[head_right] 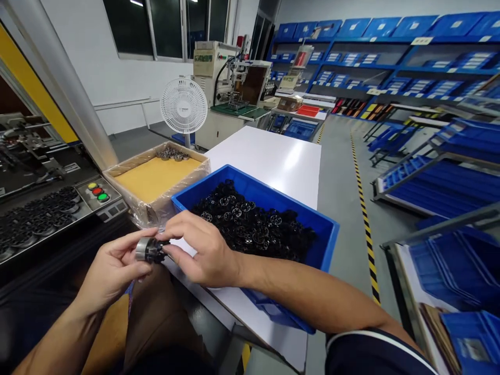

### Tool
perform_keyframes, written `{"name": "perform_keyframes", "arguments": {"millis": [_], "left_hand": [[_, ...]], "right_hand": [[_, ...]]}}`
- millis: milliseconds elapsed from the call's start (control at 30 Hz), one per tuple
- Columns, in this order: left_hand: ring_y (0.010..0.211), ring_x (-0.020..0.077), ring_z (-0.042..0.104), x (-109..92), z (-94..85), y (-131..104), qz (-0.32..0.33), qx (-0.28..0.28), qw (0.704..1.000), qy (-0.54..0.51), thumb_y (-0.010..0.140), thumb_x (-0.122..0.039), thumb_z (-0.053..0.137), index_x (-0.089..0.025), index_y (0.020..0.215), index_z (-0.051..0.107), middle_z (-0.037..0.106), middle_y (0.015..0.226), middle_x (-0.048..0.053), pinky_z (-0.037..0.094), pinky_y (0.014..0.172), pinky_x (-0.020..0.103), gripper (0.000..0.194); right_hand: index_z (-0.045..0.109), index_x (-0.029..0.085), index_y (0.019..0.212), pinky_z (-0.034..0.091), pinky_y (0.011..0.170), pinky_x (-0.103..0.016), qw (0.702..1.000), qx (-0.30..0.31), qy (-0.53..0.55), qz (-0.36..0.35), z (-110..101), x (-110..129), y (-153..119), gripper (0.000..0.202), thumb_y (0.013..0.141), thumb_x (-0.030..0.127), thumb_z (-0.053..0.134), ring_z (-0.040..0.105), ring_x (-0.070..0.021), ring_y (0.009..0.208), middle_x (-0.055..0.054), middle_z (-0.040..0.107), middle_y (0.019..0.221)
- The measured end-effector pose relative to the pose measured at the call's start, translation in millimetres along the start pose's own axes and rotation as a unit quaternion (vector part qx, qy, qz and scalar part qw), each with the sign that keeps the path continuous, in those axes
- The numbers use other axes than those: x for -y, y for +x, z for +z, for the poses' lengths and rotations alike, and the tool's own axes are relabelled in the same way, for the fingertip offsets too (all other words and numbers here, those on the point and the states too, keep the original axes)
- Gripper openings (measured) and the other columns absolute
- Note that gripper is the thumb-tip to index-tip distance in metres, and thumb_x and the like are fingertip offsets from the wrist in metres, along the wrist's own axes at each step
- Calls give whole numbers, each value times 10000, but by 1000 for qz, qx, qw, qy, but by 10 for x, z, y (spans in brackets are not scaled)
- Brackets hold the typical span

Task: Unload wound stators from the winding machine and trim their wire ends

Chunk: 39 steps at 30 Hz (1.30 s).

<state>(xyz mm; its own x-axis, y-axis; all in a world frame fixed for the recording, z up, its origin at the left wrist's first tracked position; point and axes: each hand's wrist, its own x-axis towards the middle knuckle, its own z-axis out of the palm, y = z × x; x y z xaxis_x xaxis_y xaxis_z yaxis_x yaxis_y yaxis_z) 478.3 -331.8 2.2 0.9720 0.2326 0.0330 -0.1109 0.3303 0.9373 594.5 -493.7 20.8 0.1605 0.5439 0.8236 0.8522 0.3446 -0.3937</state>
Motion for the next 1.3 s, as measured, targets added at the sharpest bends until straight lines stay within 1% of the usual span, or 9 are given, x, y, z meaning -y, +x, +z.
{"name": "perform_keyframes", "arguments": {"millis": [100,200,400,567,733,867,1000,1167,1300], "left_hand": [[685,123,742,15,104,-166,6,0,1000,-3,576,8,862,-258,992,800,807,806,14,593,658,156,498],[785,141,772,51,167,-258,39,-3,999,-5,606,41,828,-271,998,796,817,890,16,596,736,145,502],[802,143,776,70,197,-291,71,-4,997,15,627,56,803,-269,994,795,810,943,19,582,734,112,491],[819,162,776,61,168,-314,72,-5,997,23,613,53,807,-261,1003,795,808,942,25,582,729,115,501],[831,180,774,66,120,-306,70,-14,997,41,579,43,832,-259,1005,794,801,971,39,580,738,120,523],[817,177,775,64,87,-306,69,-8,996,59,576,25,843,-263,998,797,803,957,34,577,730,116,513],[801,169,777,96,53,-297,62,5,996,58,586,-1,856,-259,1009,797,811,923,36,569,701,97,499],[820,158,771,160,40,-259,38,29,999,19,627,-105,880,-266,1036,792,814,918,39,567,741,116,448],[812,154,766,168,58,-257,29,22,999,-4,608,-110,893,-249,1024,797,813,881,38,568,724,117,449]], "right_hand": [[610,140,1011,576,759,-345,1000,3,6,-11,82,103,-65,145,886,66,610,648,-185,867,-106,660,916],[615,141,1024,581,775,-351,1000,8,-7,-29,81,113,-144,164,880,64,614,653,-188,883,-111,660,933],[584,96,1145,599,813,-400,997,43,-3,-69,60,101,-206,325,826,100,645,645,-234,974,-165,653,1026],[601,77,1119,605,813,-389,992,42,-46,-108,66,71,-209,262,866,103,662,641,-224,959,-170,664,1006],[623,57,1083,611,839,-382,984,52,-63,-156,52,43,-207,201,882,63,614,645,-224,984,-177,670,1026],[628,73,1083,612,852,-380,984,54,-73,-155,48,33,-215,178,913,105,583,648,-222,999,-159,674,1040],[637,35,1085,614,852,-374,977,62,-84,-186,39,29,-219,206,919,61,518,650,-232,994,-168,678,1025],[643,57,1073,611,850,-373,981,73,-78,-161,34,38,-228,191,905,67,553,650,-213,987,-162,686,1011],[636,62,1095,610,826,-377,985,80,-68,-137,34,53,-254,196,912,92,572,646,-218,992,-169,682,1015]]}}
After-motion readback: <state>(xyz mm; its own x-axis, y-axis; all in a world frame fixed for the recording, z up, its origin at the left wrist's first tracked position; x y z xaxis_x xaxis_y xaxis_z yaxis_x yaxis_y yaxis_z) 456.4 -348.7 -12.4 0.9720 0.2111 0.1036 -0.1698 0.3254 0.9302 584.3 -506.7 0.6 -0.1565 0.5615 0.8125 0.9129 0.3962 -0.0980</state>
